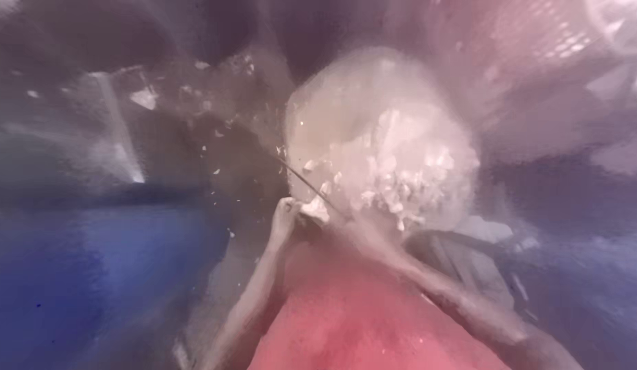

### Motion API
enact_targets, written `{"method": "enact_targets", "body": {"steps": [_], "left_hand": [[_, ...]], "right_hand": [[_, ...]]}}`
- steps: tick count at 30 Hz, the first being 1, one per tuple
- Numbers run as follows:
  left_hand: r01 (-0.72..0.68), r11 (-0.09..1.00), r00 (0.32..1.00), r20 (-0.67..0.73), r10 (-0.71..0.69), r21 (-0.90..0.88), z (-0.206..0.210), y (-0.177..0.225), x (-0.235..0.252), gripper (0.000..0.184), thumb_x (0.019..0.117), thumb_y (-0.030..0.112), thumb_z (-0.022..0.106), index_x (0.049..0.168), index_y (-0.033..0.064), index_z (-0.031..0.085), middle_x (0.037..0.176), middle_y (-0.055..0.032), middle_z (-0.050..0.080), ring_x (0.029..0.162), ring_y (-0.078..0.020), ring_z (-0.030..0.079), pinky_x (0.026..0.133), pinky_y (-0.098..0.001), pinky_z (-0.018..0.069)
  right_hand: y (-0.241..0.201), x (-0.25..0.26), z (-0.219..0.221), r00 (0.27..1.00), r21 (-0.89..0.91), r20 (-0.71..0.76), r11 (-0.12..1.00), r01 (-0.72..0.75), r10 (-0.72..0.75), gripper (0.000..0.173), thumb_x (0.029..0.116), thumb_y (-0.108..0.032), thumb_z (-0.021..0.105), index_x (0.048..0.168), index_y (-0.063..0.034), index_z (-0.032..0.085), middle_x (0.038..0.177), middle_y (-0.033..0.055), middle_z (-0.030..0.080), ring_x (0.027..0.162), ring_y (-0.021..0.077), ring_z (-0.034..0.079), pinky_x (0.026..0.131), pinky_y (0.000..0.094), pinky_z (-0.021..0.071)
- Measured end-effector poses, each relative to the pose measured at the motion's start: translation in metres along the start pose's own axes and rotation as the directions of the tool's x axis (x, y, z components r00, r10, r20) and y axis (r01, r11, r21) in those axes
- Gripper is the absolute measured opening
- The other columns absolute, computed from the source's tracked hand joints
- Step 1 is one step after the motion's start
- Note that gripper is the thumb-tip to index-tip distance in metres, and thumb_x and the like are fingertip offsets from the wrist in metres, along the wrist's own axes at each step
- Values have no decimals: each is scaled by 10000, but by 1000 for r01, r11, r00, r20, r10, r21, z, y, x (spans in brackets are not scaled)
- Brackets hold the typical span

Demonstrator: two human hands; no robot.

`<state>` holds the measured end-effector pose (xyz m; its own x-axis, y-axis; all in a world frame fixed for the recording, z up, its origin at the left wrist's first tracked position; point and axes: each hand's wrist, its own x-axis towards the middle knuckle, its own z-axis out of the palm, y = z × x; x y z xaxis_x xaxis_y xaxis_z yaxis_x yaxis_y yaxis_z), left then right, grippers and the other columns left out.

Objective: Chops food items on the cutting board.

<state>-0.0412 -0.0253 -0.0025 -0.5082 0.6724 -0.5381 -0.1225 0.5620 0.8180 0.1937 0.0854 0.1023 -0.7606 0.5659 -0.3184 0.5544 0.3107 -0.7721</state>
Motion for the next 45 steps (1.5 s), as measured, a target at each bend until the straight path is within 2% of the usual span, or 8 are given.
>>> {"method": "enact_targets", "body": {"steps": [6,10,15,21,25,31,37,45], "left_hand": [[18,999,1000,2,-18,-30,4,-3,4,281,1038,193,579,1235,-1,528,832,-83,648,623,-154,633,610,-326,581],[0,999,1000,17,1,-47,5,-7,-2,292,1029,172,585,1233,-25,516,855,-91,660,651,-160,643,629,-330,583],[-30,989,998,42,37,-142,7,-10,-8,195,1044,133,532,1176,-10,522,869,-85,671,652,-152,637,627,-317,572],[-76,971,996,52,65,229,15,-26,-20,377,996,232,670,1273,5,555,967,-96,699,795,-155,707,748,-347,618],[-104,927,993,97,74,361,14,-31,-24,405,996,352,663,1244,40,593,957,-92,700,800,-168,698,756,-378,608],[-113,676,958,259,-119,728,-57,70,29,407,970,384,705,1257,108,619,1067,-166,706,957,-311,703,859,-578,561],[-523,843,644,705,296,124,52,239,9,685,943,314,700,1531,131,400,1335,-9,661,1077,-113,693,888,-287,599],[-518,748,847,129,515,416,49,123,86,349,1073,199,490,1313,-15,624,1284,-200,663,1179,-257,646,1044,-445,503]], "right_hand": [[42,27,2,955,-358,180,920,-160,236,587,1070,-561,298,1285,-129,632,1135,187,700,1096,377,675,935,636,521],[7,4,11,995,139,-25,985,100,-97,635,1069,-540,355,1272,-6,633,1082,120,705,987,130,676,919,323,558],[32,21,15,931,-78,279,972,-223,236,553,1107,-457,323,1300,-11,588,1126,203,672,1060,314,668,960,513,521],[6,8,29,990,261,-91,956,133,-112,664,1061,-565,373,1255,14,635,1002,94,711,894,97,681,845,303,586],[62,13,42,857,193,433,900,-391,279,566,1103,-503,277,1264,-64,597,967,111,647,816,191,640,776,405,553],[99,-52,-7,887,-45,-26,886,-462,461,583,1077,-533,363,1364,-77,586,1182,179,691,1097,326,685,969,546,541],[105,-78,-16,953,-89,214,976,-200,215,500,1063,-443,497,1243,-2,648,1091,236,703,1032,406,693,916,622,535],[134,-42,-28,950,126,133,945,-300,284,517,1081,-463,427,1370,-69,596,1205,218,680,1127,381,664,984,617,506]]}}
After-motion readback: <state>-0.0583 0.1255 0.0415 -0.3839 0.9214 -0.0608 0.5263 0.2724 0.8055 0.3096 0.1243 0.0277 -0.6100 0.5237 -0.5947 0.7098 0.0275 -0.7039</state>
